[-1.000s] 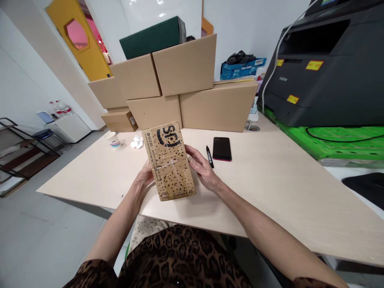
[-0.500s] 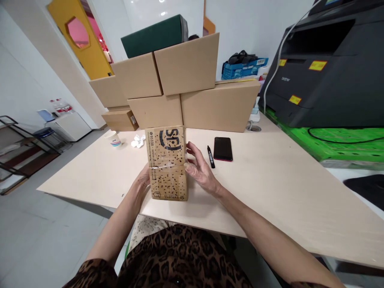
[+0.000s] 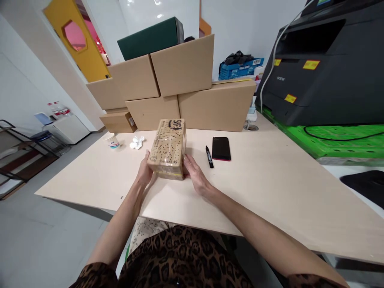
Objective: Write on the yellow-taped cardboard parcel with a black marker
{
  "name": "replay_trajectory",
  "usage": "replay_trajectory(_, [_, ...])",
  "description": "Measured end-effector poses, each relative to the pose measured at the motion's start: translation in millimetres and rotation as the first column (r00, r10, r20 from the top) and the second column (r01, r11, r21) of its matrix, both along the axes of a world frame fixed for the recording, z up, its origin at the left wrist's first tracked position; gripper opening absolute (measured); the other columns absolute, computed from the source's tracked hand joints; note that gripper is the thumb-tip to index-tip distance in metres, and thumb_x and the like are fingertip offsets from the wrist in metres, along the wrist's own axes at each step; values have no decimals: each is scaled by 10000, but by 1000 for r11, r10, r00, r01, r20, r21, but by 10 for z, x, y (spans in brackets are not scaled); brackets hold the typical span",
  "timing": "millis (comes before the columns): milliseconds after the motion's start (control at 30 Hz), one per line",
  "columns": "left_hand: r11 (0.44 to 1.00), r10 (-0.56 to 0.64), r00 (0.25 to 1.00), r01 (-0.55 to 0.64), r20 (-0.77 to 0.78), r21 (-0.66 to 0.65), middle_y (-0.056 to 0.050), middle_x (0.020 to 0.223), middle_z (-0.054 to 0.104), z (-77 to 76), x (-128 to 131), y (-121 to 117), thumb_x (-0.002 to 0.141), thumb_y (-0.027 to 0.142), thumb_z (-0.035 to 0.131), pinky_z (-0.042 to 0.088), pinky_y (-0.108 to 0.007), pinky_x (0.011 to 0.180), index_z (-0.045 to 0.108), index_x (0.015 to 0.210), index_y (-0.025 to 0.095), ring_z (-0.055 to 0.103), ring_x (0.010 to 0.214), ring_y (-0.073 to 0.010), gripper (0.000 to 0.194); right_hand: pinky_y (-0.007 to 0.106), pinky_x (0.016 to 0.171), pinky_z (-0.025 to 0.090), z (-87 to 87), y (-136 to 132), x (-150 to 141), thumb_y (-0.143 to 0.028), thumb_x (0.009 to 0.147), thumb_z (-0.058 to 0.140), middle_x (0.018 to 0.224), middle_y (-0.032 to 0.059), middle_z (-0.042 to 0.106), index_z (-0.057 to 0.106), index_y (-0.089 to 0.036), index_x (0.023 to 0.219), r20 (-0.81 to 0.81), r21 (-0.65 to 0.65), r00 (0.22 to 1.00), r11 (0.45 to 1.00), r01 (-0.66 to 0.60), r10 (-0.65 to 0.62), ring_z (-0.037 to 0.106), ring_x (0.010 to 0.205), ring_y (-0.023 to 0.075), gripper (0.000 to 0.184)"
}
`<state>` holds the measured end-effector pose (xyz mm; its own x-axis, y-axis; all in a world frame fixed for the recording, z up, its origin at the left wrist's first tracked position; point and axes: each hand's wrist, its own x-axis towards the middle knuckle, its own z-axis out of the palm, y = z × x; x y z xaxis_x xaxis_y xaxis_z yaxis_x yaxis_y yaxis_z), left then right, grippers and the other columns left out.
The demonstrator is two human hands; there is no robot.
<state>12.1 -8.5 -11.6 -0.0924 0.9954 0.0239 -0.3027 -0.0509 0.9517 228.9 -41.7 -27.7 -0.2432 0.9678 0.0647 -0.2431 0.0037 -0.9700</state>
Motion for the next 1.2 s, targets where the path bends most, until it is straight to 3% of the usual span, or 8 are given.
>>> replay_trajectory(100, [997, -30, 996, 35, -80, 63, -140, 1332, 702, 83, -2, -71, 746, 973, 490, 566, -447, 946, 722, 1193, 226, 634, 1258, -347, 901, 583, 1119, 483, 0, -8, -9, -790, 867, 581, 1668, 71, 442, 519, -357, 1483, -17, -129, 999, 990, 47, -50, 403, 1530, 337, 755])
replay_trajectory(167, [985, 58, 987, -32, -150, 171, -132, 1554, 544, 97, 21, -128, 746, 981, 472, 522, -504, 1044, 590, 1420, 293, 523, 1413, -372, 971, 569, 1137, 460, 8, -28, -9, -786, 842, 621, 1686, 76, 412, 523, -352, 1476, 15, -127, 999, 991, 51, -49, 383, 1542, 332, 775])
replay_trajectory(300, [888, 374, 825, -186, -424, 420, -165, 1730, 206, 50, 160, -204, 643, 919, 684, 339, -596, 1223, 186, 1653, 330, 317, 1557, -405, 1271, 550, 1167, 427, 41, -80, -34, -773, 815, 675, 1647, 80, 468, 530, -339, 1477, 54, -69, 998, 998, -11, 15, 437, 1509, 326, 805])
replay_trajectory(433, [802, 563, 584, -213, -585, 559, -211, 1727, 141, 66, 433, -165, 587, 728, 870, 176, -654, 1286, 66, 1663, 259, 117, 1617, -437, 1423, 527, 1192, 408, 43, -89, -63, -731, 831, 695, 1571, 85, 556, 539, -320, 1483, 69, -18, 997, 999, -39, 40, 486, 1470, 308, 787])
replay_trajectory(533, [797, 590, 521, -258, -616, 545, -220, 1733, 105, 117, 625, -84, 567, 594, 924, 169, -689, 1274, 30, 1656, 249, 37, 1624, -454, 1450, 512, 1191, 414, -3, -63, -55, -711, 841, 698, 1554, 85, 572, 536, -312, 1487, 72, 6, 995, 998, -69, 68, 514, 1444, 298, 777])
replay_trajectory(733, [831, 542, 598, -273, -591, 485, -231, 1690, 167, 138, 576, 64, 565, 339, 881, 223, -611, 1288, -12, 1663, 218, 163, 1597, -449, 1420, 491, 1155, 447, -134, 13, -29, -641, 818, 748, 1456, 95, 636, 580, -284, 1421, 150, 72, 987, 995, -62, 51, 603, 1290, 274, 721])
replay_trajectory(900, [908, 165, 836, 78, -523, 412, -244, 1705, 169, 123, 172, 90, 538, 555, 927, 276, -593, 1269, -172, 1647, 261, 305, 1563, -436, 1589, 475, 1083, 493, -160, 28, -32, -603, 766, 773, 1442, 136, 621, 619, -237, 1315, 208, 39, 978, 999, -23, 14, 614, 1230, 279, 677])
replay_trajectory(1200, [761, 241, 663, 325, -709, 562, -212, 1718, 204, 54, -211, -70, 609, 528, 939, 226, -651, 1291, 46, 1676, 280, 193, 1609, -456, 1413, 469, 994, 523, -107, -6, 2, -555, 751, 790, 1177, 128, 696, 639, -210, 1178, 196, 0, 981, 1000, 18, -18, 626, 1202, 304, 570])
